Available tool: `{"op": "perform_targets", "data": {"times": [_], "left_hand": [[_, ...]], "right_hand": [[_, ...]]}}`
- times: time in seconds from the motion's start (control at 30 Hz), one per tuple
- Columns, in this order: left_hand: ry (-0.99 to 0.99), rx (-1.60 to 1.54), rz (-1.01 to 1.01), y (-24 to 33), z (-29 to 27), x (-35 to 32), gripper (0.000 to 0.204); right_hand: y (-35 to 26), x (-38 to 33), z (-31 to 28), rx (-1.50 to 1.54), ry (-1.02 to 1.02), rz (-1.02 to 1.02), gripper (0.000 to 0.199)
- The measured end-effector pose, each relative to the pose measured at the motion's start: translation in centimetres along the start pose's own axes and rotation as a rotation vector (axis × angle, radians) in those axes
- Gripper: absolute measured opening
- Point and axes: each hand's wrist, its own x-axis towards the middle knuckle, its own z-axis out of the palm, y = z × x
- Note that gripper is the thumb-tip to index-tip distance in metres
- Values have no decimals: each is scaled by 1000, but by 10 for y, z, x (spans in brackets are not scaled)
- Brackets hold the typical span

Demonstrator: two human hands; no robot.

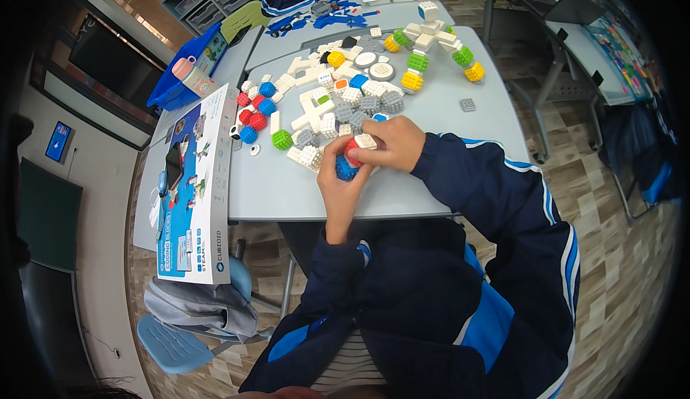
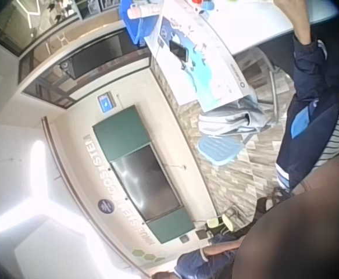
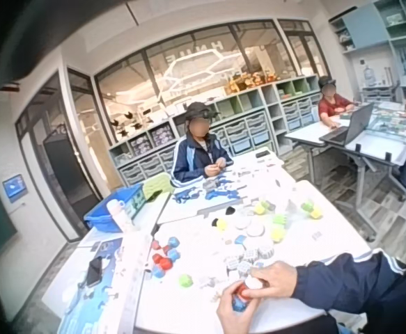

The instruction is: The person assembles colorful interlocking plastic blocks by hand at a table. They connect various pieces into a small structure, occasionally rearranging and adding more blocks to the assembly.

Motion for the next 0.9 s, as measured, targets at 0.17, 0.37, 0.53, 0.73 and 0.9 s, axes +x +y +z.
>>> {"op": "perform_targets", "data": {"times": [0.17, 0.37, 0.53, 0.73, 0.9], "left_hand": [[-134, -27, -13, 0, -2, 1, 51], [-110, -206, -118, -3, -7, 1, 47], [-137, -164, -136, -4, -4, 0, 51], [-110, -295, -256, -9, 0, -3, 57], [-95, -322, -255, -17, 0, -4, 51]], "right_hand": [[19, -2, 10, -111, 104, -203, 44], [24, -6, 9, 759, 113, 327, 49], [16, 4, 3, 281, 206, 254, 52], [7, 10, 0, 459, 142, 506, 40], [-1, 6, -3, 399, 156, 393, 43]]}}
